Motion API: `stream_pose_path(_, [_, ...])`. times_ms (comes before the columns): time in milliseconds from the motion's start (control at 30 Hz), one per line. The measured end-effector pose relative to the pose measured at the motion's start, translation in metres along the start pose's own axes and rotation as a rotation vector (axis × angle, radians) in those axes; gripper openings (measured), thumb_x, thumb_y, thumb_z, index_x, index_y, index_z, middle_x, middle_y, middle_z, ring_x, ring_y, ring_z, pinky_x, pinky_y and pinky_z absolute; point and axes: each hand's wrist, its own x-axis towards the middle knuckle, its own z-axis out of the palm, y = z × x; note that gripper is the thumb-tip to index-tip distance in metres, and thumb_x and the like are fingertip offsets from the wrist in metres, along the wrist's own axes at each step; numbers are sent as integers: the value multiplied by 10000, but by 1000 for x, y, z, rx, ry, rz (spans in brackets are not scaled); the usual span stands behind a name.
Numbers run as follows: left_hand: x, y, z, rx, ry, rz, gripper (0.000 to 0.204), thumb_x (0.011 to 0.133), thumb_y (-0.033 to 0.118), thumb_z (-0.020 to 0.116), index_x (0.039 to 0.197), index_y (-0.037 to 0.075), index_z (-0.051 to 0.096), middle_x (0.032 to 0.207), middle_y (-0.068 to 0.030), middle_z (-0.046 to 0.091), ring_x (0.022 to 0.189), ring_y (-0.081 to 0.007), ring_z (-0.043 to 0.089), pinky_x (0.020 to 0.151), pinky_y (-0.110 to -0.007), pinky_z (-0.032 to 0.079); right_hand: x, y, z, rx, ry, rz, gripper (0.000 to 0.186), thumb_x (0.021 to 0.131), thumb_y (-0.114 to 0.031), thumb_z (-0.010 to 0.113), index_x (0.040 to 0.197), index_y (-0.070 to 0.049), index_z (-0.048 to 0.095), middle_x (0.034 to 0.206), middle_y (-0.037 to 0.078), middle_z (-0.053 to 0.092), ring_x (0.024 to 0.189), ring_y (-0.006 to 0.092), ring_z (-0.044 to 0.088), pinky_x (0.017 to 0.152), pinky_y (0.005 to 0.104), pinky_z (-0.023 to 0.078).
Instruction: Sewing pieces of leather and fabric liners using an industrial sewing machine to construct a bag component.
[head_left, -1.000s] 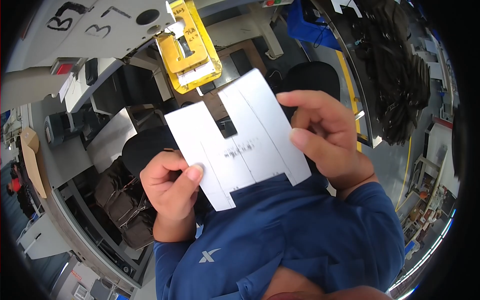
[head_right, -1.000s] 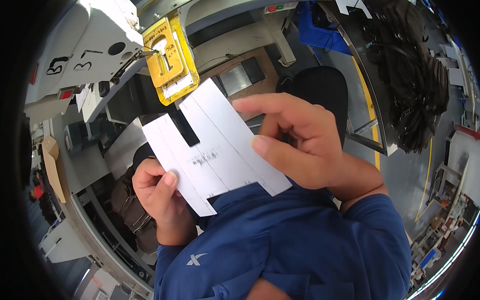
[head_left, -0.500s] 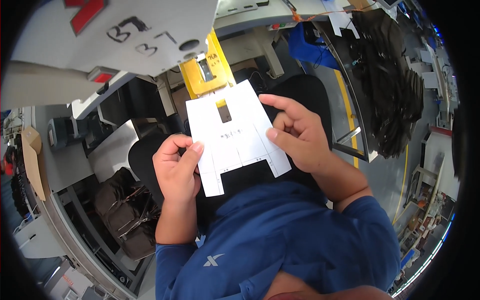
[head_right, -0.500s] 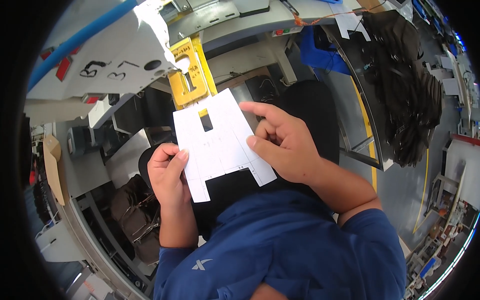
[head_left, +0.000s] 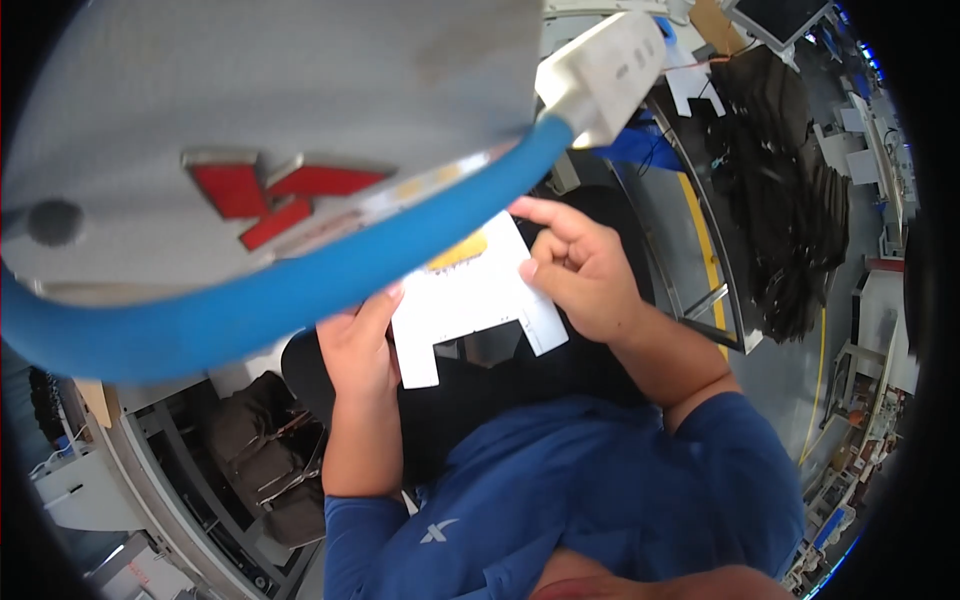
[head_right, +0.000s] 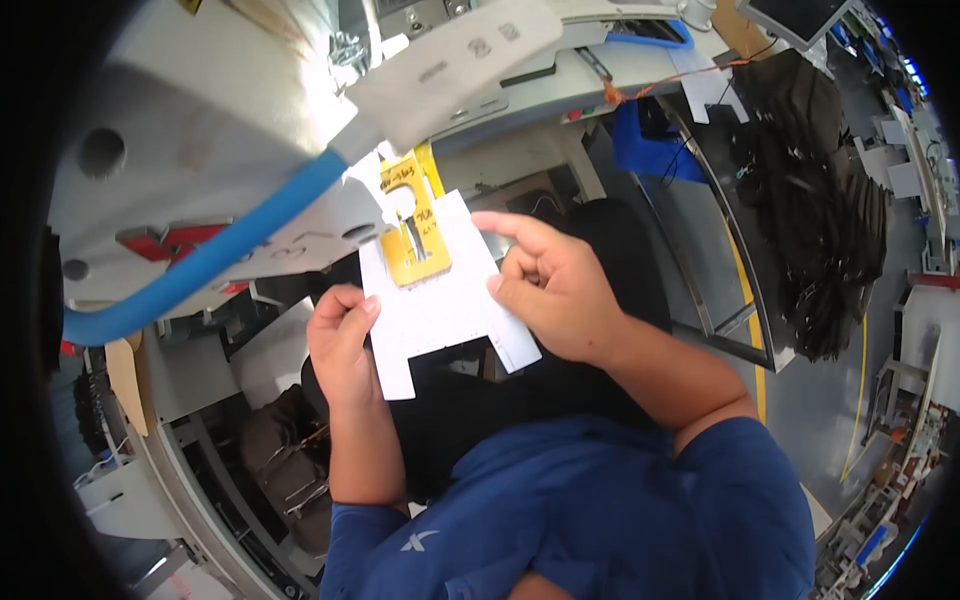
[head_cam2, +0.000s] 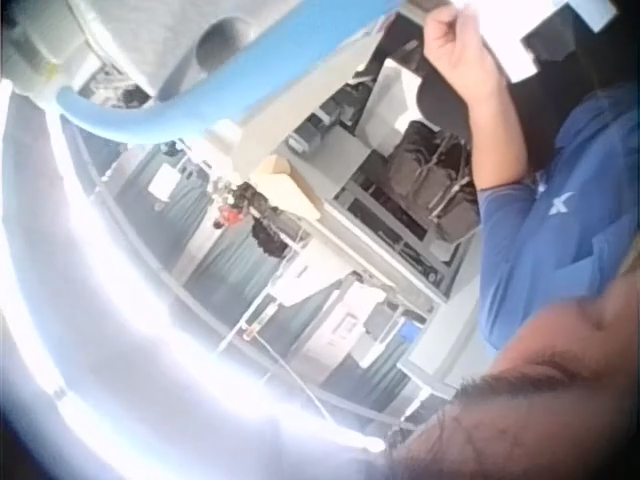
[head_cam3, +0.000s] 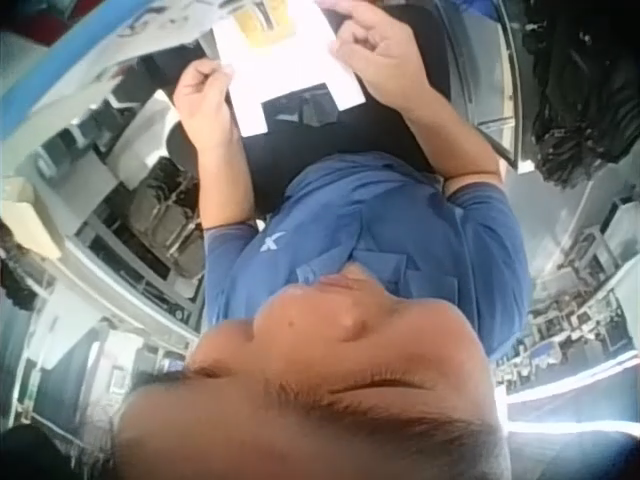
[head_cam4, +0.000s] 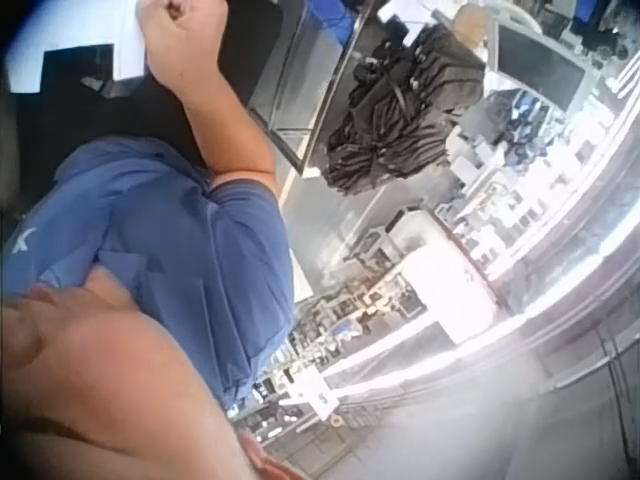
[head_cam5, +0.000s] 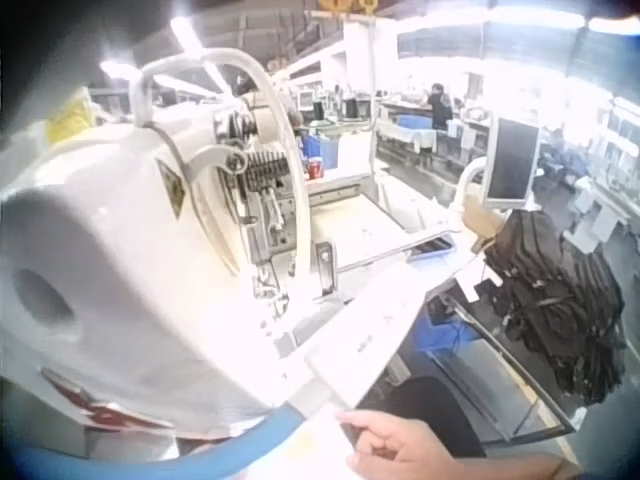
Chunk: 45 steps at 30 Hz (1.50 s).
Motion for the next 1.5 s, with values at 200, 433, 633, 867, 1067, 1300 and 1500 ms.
stream_pose_path(200, [-6, -2, 1, -58, -37, -82, 38, 883, -14, 650, 911, 2, 630, 870, -67, 682, 787, -111, 624, 770, -246, 484, -4, -2, -2, -62, 46, -12, 511, 907, 29, 599, 1410, 45, 506, 721, -61, 526, 674, -5, 450, 638, 187, 386])
stream_pose_path(433, [-3, -3, 10, -116, -24, -44, 26, 911, -30, 645, 911, -7, 632, 724, -29, 650, 536, -39, 544, 502, -193, 411, 4, -2, -6, -30, 63, -32, 503, 902, 23, 578, 1400, 53, 516, 691, -66, 522, 650, -9, 425, 628, 182, 369])
stream_pose_path(633, [-4, -5, 10, -107, -29, -41, 29, 907, -29, 649, 903, -4, 635, 719, -25, 649, 537, -38, 543, 504, -192, 411, 3, 0, -5, 7, 69, -29, 502, 896, 30, 571, 1395, 48, 524, 687, -65, 524, 643, -9, 428, 625, 183, 371])
stream_pose_path(867, [-7, -6, 7, -84, -18, -58, 34, 887, -30, 625, 901, 1, 626, 866, -73, 682, 786, -115, 631, 770, -249, 494, 3, 3, -7, 19, 63, -33, 489, 897, 27, 572, 1383, 56, 529, 697, -59, 546, 652, -7, 453, 624, 191, 388])
stream_pose_path(1067, [-8, 0, 12, -92, -32, -51, 52, 882, -34, 622, 919, 1, 623, 894, -74, 680, 809, -114, 625, 788, -246, 489, 3, 4, -8, 20, 53, -45, 495, 895, 25, 572, 1387, 54, 523, 705, -54, 553, 654, -6, 456, 622, 191, 389])
stream_pose_path(1300, [1, -5, 3, -140, -77, -19, 68, 946, 4, 574, 962, -36, 627, 936, -124, 700, 828, -148, 676, 775, -295, 557, 8, -1, -3, 15, 33, -14, 496, 913, 20, 574, 1405, 26, 511, 713, -55, 538, 649, -3, 466, 616, 190, 395])
stream_pose_path(1500, [14, -8, 17, -166, -42, -72, 147, 977, 92, 556, 928, -28, 625, 919, -120, 710, 798, -144, 664, 760, -277, 533, 23, 4, -4, 62, -19, 24, 473, 956, -20, 558, 1412, 63, 462, 820, 37, 660, 735, 45, 588, 672, 241, 479])
